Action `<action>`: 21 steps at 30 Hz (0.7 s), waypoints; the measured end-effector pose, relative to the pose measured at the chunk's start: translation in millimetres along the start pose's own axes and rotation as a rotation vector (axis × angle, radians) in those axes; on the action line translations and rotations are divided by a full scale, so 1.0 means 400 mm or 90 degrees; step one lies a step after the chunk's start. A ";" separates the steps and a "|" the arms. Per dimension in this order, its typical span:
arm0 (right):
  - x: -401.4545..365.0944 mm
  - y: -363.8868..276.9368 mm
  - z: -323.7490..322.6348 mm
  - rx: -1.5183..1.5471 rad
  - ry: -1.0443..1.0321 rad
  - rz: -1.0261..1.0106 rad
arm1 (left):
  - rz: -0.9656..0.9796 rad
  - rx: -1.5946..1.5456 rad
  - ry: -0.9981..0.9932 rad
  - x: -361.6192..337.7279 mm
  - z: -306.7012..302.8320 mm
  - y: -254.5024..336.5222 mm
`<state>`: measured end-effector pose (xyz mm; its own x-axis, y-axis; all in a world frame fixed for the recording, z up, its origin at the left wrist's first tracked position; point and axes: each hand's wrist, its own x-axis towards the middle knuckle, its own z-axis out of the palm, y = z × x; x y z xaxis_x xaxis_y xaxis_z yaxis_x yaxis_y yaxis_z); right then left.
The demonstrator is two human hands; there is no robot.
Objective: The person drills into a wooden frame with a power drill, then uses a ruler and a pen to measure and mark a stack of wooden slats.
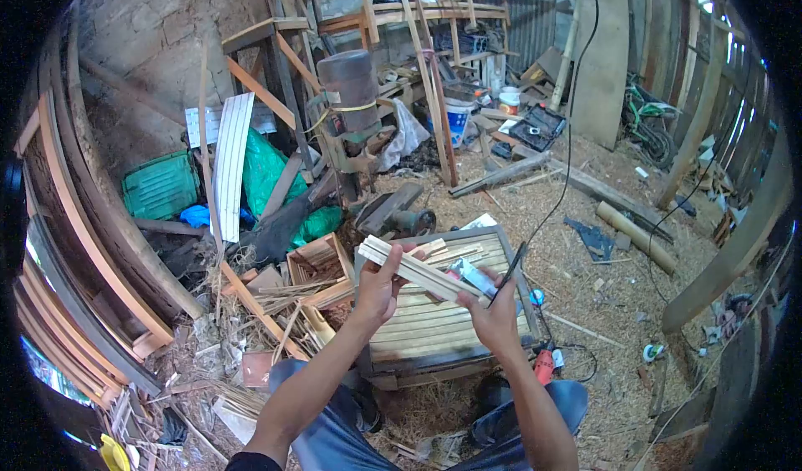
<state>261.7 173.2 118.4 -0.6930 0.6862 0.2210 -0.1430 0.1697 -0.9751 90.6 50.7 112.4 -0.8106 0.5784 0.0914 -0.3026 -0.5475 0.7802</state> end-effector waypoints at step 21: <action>-0.039 0.292 -0.043 -0.451 -0.329 -0.092 | -0.166 0.734 0.134 -0.245 -0.320 -0.101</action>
<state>267.8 194.6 1.3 -0.9588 0.2484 0.1377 0.0982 0.7450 -0.6598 118.2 -61.3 -7.3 -0.8904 0.4219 -0.1708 0.0697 0.4971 0.8649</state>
